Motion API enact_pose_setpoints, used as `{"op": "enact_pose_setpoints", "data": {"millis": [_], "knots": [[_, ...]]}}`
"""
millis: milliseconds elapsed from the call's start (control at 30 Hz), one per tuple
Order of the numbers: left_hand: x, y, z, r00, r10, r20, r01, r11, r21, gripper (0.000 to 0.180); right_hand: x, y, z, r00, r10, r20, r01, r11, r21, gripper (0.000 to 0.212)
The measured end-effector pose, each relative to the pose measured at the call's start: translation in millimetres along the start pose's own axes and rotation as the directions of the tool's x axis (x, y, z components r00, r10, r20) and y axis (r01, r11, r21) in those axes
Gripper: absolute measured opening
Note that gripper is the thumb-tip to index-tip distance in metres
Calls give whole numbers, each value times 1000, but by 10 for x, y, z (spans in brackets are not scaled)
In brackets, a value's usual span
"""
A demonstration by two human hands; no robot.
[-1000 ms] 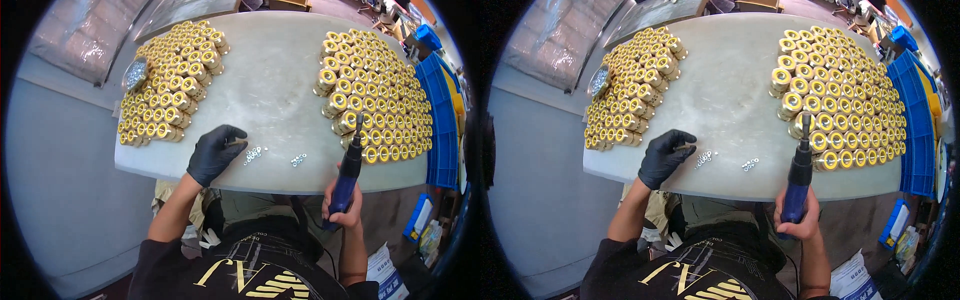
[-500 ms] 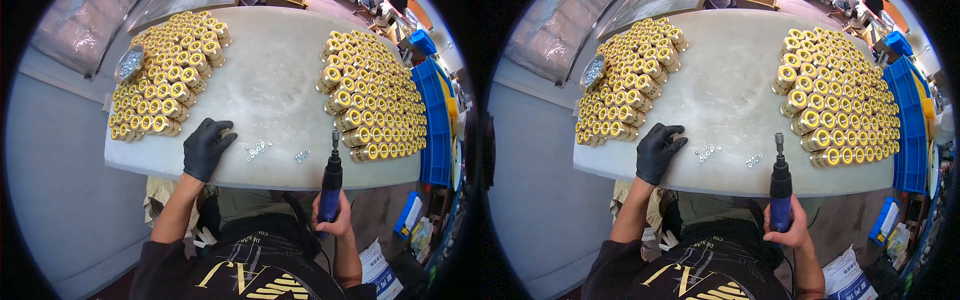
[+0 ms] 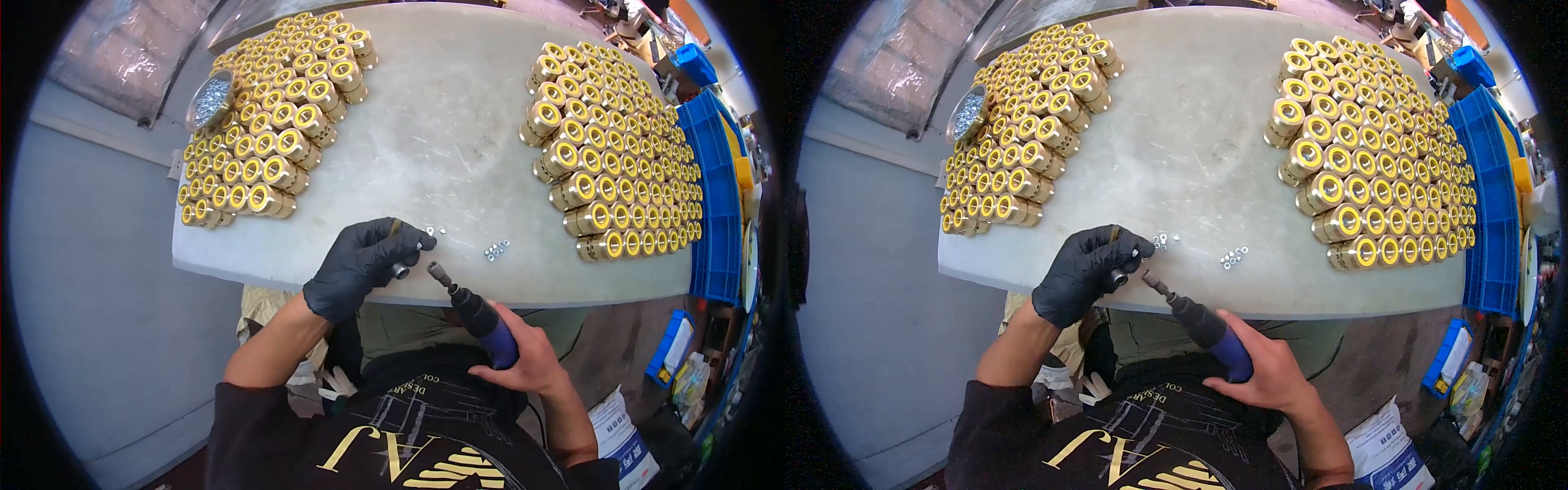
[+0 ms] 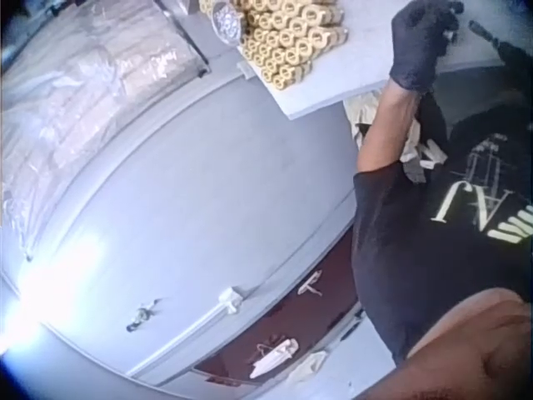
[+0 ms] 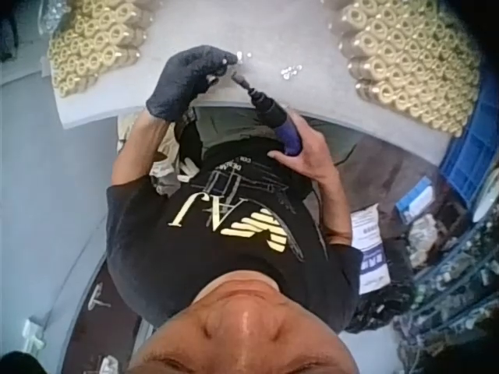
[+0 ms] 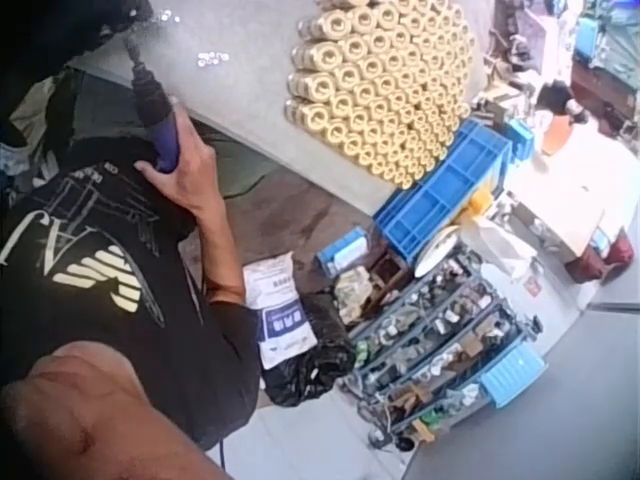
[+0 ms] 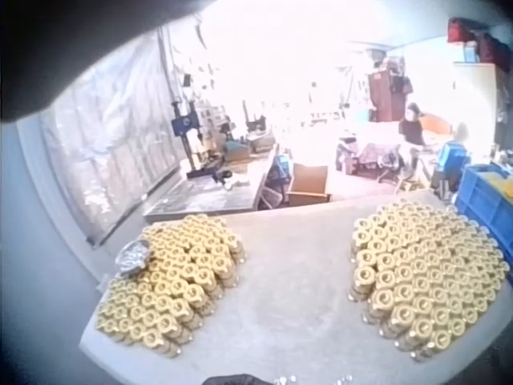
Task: The person assembles small cylindrical metal parts by adding washers and securing them with an electric screwdriver.
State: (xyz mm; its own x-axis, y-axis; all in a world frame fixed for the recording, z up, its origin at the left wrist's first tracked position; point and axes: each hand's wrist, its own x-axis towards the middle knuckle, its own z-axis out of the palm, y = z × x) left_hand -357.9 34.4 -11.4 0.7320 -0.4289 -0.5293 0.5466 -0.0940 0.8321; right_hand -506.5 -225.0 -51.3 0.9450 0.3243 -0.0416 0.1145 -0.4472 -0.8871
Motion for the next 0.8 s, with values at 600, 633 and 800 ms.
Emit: {"op": "enact_pose_setpoints", "data": {"millis": [600, 633, 800], "knots": [[-1, -5, -44, 987, -98, 124, 98, 995, 11, 30, 39, 27, 3, 998, -49, -25, 47, 996, -76, 93], [-2, -27, -85, 992, -62, 106, 63, 998, -9, 29, 33, 25, 5, 998, -50, -24, 49, 996, -75, 93], [7, -54, -273, 956, 292, -33, -229, 811, 538, 25, -18, 19, -9, 999, 44, 0, -44, 999, 11, 94]]}}
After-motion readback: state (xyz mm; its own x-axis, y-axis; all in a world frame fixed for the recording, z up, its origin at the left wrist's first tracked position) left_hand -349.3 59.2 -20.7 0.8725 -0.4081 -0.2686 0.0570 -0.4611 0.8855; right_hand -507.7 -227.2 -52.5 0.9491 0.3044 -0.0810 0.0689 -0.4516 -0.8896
